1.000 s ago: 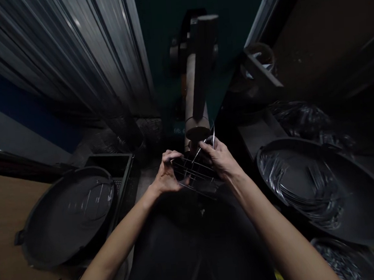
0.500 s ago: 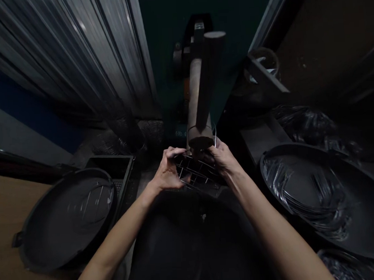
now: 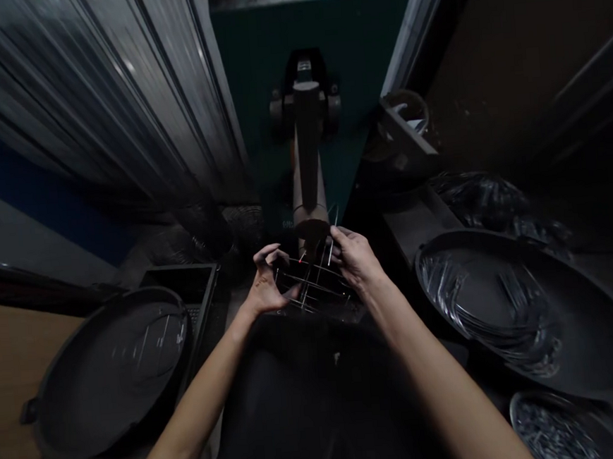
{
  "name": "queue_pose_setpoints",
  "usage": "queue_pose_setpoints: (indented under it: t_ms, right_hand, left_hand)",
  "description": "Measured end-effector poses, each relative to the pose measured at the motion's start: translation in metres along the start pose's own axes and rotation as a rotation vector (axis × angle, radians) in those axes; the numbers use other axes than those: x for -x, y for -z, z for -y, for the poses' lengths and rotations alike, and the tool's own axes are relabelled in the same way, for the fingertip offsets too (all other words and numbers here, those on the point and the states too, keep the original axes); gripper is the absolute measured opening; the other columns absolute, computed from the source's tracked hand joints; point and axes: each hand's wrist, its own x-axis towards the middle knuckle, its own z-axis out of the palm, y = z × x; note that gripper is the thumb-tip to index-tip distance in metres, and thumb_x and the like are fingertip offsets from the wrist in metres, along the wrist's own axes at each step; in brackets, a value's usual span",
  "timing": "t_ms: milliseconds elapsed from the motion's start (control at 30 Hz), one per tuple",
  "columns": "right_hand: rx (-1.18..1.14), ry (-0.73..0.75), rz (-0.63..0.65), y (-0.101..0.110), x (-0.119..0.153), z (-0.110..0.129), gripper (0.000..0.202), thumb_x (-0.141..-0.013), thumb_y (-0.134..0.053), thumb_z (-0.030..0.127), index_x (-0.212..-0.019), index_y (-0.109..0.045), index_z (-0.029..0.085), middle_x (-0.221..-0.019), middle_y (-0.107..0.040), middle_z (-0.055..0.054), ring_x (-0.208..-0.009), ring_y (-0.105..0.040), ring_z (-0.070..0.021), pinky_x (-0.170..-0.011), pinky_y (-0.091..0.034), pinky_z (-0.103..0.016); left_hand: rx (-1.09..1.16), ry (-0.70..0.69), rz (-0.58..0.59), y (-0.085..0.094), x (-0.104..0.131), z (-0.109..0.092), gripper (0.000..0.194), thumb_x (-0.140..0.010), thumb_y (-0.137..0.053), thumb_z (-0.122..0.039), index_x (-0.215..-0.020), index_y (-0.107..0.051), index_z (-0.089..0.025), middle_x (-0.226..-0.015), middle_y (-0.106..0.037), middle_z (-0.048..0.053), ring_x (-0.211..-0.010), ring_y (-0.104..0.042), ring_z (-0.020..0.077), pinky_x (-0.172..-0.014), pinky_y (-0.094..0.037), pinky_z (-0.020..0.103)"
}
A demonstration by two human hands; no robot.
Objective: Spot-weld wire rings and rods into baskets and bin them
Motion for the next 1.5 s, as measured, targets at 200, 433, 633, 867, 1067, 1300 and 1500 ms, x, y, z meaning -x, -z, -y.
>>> queue_pose_setpoints:
  t_ms: [200,433,633,867,1067,1300,1500]
  right_hand:
    - [0.101,-0.002,0.021,-0.012,0.005,0.006,0.042,-0.055,-0.079,0.040,-0.071,-0.045,0.022,-0.046,-0.041,0.008,-0.036,-0.032,-0.0050,-0.031,-0.022,-0.016]
    - [0.090,0.020,-0.014,-0.022,-0.004,0.000,0.039,-0.052,-0.076,0.036,-0.068,-0.044,0.022,-0.045,-0.041,0.009,-0.037,-0.034,-0.0054,-0.034,-0.031,-0.018]
    - [0.119,0.035,-0.038,-0.019,-0.012,-0.010,0.036,-0.054,-0.074,0.038,-0.072,-0.046,0.022,-0.049,-0.045,0.008,-0.040,-0.042,-0.0081,-0.036,-0.035,-0.020]
    - [0.078,0.037,0.018,-0.020,-0.015,-0.013,0.037,-0.057,-0.075,0.036,-0.070,-0.043,0.023,-0.049,-0.043,0.009,-0.040,-0.040,-0.0071,-0.034,-0.031,-0.019]
    - [0.125,-0.086,0.045,-0.009,-0.029,0.004,0.035,-0.060,-0.075,0.027,-0.063,-0.040,0.021,-0.046,-0.042,0.007,-0.036,-0.035,-0.0056,-0.031,-0.022,-0.017]
    - [0.138,-0.173,0.039,0.012,-0.029,0.044,0.032,-0.073,-0.068,0.031,-0.058,-0.042,0.020,-0.049,-0.041,0.004,-0.035,-0.026,-0.0036,-0.030,-0.016,-0.016]
    - [0.386,0.100,-0.032,0.018,0.068,0.007,0.031,-0.075,-0.064,0.048,-0.075,-0.054,0.018,-0.062,-0.053,0.001,-0.046,-0.045,-0.0093,-0.038,-0.034,-0.020]
  left_hand:
    - [0.018,-0.004,-0.036,0.004,-0.002,0.006,0.076,-0.060,-0.070,-0.024,-0.122,-0.026,-0.020,-0.098,-0.044,0.004,-0.087,-0.052,0.0192,-0.084,-0.046,0.042]
    - [0.031,-0.002,-0.060,0.006,-0.004,0.016,0.074,-0.059,-0.070,-0.026,-0.119,-0.027,-0.021,-0.092,-0.043,0.002,-0.084,-0.053,0.0185,-0.085,-0.045,0.042]
    - [0.046,0.014,-0.075,0.007,-0.006,0.020,0.080,-0.061,-0.069,-0.030,-0.125,-0.022,-0.022,-0.095,-0.044,0.002,-0.083,-0.051,0.0163,-0.084,-0.045,0.040]
    - [-0.026,-0.025,-0.028,0.015,-0.008,0.019,0.076,-0.063,-0.073,-0.034,-0.121,-0.026,-0.021,-0.095,-0.044,0.003,-0.085,-0.052,0.0180,-0.083,-0.046,0.040]
    - [0.017,-0.101,0.011,0.015,-0.017,0.018,0.078,-0.065,-0.071,-0.027,-0.125,-0.021,-0.021,-0.088,-0.046,0.001,-0.080,-0.054,0.0173,-0.080,-0.047,0.039]
    - [-0.063,-0.180,0.204,0.025,0.016,0.015,0.092,-0.064,-0.075,-0.035,-0.135,-0.018,-0.019,-0.117,-0.051,0.013,-0.120,-0.047,0.0296,-0.102,-0.035,0.055]
    - [0.130,0.324,0.356,0.062,0.027,-0.041,0.067,-0.082,-0.060,-0.046,-0.138,-0.036,-0.017,-0.142,-0.042,0.015,-0.133,-0.037,0.0285,-0.111,-0.028,0.046]
